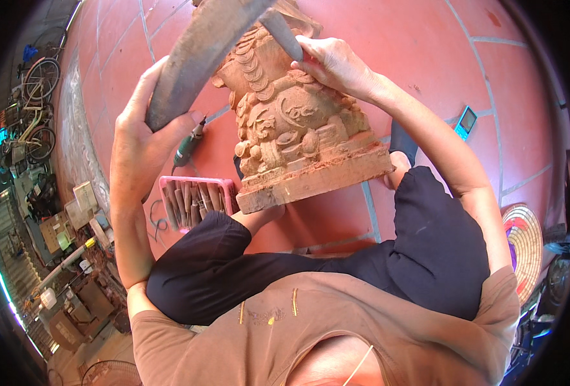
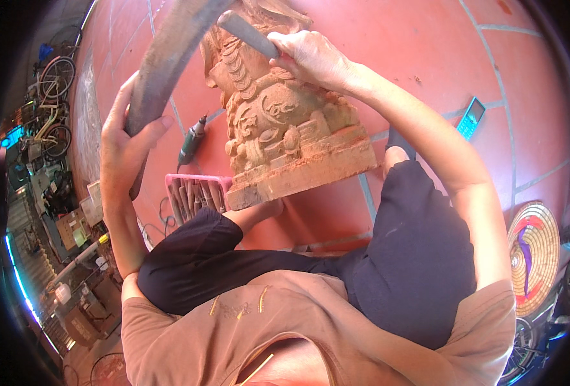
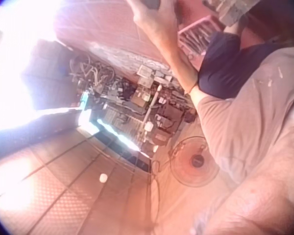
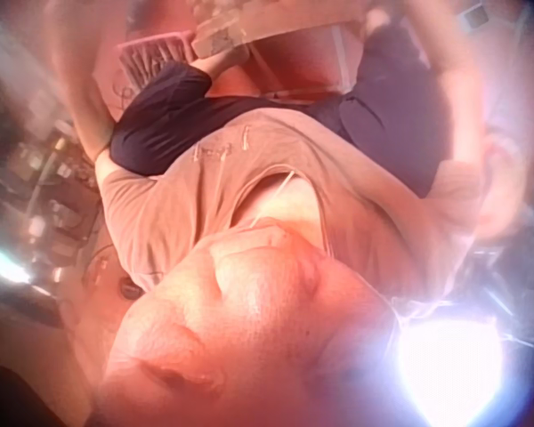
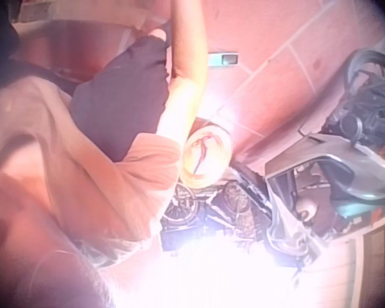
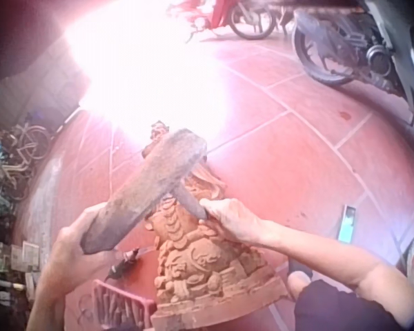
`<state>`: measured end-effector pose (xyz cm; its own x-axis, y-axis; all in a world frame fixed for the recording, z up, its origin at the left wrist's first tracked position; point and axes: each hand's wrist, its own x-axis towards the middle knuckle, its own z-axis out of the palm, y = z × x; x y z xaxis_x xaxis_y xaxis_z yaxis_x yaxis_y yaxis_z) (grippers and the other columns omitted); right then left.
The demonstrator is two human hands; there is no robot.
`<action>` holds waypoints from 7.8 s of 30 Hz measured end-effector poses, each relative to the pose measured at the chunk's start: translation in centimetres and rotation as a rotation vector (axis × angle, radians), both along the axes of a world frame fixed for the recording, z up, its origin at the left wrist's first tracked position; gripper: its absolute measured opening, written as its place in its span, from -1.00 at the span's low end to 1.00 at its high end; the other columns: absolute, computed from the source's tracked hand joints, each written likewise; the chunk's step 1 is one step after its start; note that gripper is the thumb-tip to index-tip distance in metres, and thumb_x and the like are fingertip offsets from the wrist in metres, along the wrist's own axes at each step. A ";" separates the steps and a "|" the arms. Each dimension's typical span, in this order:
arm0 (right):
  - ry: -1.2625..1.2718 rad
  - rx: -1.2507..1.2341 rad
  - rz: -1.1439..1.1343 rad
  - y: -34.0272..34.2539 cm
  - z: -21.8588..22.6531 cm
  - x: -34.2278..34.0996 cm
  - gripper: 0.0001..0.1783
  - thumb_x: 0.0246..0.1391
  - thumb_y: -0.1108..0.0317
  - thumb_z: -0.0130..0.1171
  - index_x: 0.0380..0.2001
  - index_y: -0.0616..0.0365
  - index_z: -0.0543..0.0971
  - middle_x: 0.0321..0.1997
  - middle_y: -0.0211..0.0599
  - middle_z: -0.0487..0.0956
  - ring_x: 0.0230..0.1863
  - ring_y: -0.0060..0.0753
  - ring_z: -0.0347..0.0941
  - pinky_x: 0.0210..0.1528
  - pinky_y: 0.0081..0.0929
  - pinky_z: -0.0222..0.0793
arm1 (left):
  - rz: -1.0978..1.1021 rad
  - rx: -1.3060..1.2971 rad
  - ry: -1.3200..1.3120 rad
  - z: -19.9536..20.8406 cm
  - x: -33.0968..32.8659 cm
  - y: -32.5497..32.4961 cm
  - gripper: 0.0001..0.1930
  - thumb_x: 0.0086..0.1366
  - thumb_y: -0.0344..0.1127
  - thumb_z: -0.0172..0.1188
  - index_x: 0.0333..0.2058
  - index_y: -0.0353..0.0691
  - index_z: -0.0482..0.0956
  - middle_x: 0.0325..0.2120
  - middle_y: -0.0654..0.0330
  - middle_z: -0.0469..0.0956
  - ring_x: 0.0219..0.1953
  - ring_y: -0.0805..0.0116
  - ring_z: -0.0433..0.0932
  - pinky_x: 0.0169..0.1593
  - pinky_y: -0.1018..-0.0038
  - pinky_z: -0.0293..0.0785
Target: The person carves a wooden statue using a chisel and a wooden mallet. They repeatedly strike the chisel to shape the intricate details of the figure, focusing on the upper body and head area.
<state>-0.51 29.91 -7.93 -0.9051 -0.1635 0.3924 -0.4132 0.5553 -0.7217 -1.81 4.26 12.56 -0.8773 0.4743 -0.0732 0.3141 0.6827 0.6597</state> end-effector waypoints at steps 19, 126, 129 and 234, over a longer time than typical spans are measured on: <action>-0.307 -0.290 -0.240 4.2 -3.1 1.0 -0.72 0.13 0.22 0.28 -0.20 0.18 0.58 -0.42 -0.19 0.66 -0.34 -0.42 0.63 -0.27 -0.40 0.51 | 0.140 -0.039 -0.136 -0.4 0.0 -0.5 -0.32 0.03 -0.39 0.37 0.18 -0.22 0.40 -0.14 0.17 0.58 -0.09 0.42 0.52 0.05 0.46 0.41; -0.030 0.166 0.458 -2.4 4.0 -4.3 -0.58 0.13 0.35 0.16 0.04 0.20 0.39 -0.34 -0.04 0.50 -0.26 -0.01 0.47 -0.16 -0.17 0.35 | 0.249 0.127 -0.054 -1.2 0.8 -4.4 -0.30 0.06 -0.44 0.33 0.23 -0.21 0.36 -0.51 0.34 0.48 -0.53 0.61 0.40 -0.44 0.61 0.30; -0.054 0.195 0.436 -2.6 3.9 -4.6 -0.55 0.11 0.35 0.18 0.07 0.19 0.39 -0.28 0.01 0.51 -0.21 0.05 0.46 -0.14 -0.11 0.33 | 0.161 0.044 -0.055 -1.8 1.1 -4.9 -0.32 0.07 -0.43 0.31 0.23 -0.21 0.36 -0.51 0.35 0.47 -0.53 0.61 0.40 -0.44 0.61 0.30; -0.234 -0.460 0.186 0.5 3.1 2.3 -0.72 0.22 0.48 0.12 -0.03 0.18 0.35 -0.26 -0.21 0.58 -0.17 -0.32 0.61 -0.11 -0.29 0.51 | 0.143 0.102 -0.103 -0.5 0.6 -4.4 -0.32 0.04 -0.42 0.42 0.18 -0.28 0.40 -0.16 0.20 0.58 -0.14 0.47 0.52 -0.02 0.50 0.45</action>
